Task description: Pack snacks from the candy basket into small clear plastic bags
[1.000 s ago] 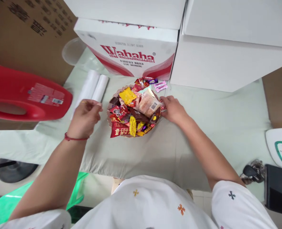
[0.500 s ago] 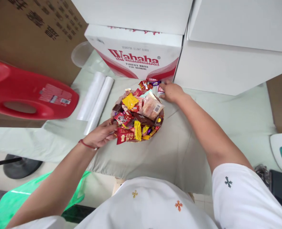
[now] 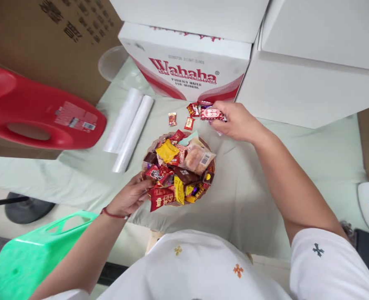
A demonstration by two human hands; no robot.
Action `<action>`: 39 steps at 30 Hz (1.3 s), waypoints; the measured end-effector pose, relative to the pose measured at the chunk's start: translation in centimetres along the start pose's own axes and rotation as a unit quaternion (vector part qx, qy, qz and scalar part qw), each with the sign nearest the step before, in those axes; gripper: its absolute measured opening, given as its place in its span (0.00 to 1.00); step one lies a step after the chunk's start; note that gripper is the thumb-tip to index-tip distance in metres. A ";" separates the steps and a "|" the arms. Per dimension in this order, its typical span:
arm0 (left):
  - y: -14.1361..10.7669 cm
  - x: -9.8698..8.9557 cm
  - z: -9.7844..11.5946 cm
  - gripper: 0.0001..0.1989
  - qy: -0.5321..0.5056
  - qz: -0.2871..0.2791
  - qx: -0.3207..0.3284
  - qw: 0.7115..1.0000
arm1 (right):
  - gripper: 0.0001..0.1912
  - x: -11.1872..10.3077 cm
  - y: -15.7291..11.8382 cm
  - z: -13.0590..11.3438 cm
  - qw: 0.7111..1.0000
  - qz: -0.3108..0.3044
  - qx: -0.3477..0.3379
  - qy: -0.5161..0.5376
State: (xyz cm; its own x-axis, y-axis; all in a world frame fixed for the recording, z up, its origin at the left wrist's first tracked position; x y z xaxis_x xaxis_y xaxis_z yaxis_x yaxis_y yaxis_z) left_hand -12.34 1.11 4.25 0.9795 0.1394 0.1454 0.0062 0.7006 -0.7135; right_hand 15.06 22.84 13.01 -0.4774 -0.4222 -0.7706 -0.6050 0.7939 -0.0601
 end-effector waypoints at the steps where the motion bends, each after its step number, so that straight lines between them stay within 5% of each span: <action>1: 0.0 0.0 0.0 0.19 -0.001 0.000 0.003 1.000 | 0.10 0.1 -0.4 -2.0 0.999 -0.022 -0.021 0.016; 5: 0.0 -0.1 -0.3 0.18 -0.002 0.007 0.007 1.000 | 0.08 3.0 -2.4 -8.8 0.985 -0.135 -0.110 -0.001; 9: 0.1 -0.3 -0.6 0.18 -0.006 0.020 -0.002 1.000 | 0.19 4.8 -3.4 -10.8 0.966 -0.185 -0.175 -0.044; 12: 0.1 -0.3 -0.7 0.18 -0.004 0.021 -0.002 1.000 | 0.23 3.1 -1.1 -9.7 0.970 -0.162 -0.183 0.005; 15: 0.1 -0.3 -0.8 0.19 -0.012 0.021 -0.002 1.000 | 0.18 2.6 4.5 -7.3 0.985 -0.066 -0.156 -0.009; 19: 0.1 -0.3 -0.9 0.20 -0.021 0.011 0.003 1.000 | 0.18 7.9 12.3 -4.4 0.957 -0.123 -0.244 -0.094; 22: 0.0 -0.2 -1.0 0.22 -0.027 0.000 0.001 1.000 | 0.24 11.1 14.7 -1.9 0.925 -0.182 -0.299 -0.149; 30: 0.0 -0.3 -0.7 0.26 -0.029 -0.007 0.020 0.999 | 0.29 8.5 9.0 4.6 0.953 -0.094 -0.170 -0.234; 34: 0.1 -0.3 -0.9 0.24 -0.037 -0.002 0.024 0.999 | 0.32 8.4 5.9 5.3 0.962 -0.041 -0.082 -0.257; 39: 0.2 -0.1 -1.2 0.22 -0.037 0.016 0.031 0.999 | 0.28 9.2 5.6 4.9 0.964 -0.024 -0.020 -0.265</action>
State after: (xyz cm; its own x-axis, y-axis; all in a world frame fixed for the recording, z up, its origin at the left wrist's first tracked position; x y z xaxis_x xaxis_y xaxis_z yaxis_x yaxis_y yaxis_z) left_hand -12.24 0.38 3.23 0.9616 0.2115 0.1748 -0.0395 0.7372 -0.6745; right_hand 10.40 25.58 2.43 -0.0612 -0.1667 -0.9841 -0.6477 0.7568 -0.0880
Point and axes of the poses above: each hand's wrist, its own y-axis towards the middle knuckle, its own x-axis out of the palm, z = x × y, the point moved 3 cm from there along y, towards the middle knuckle, and after that the axes turned 6 degrees about y, right-handed, at the moved point
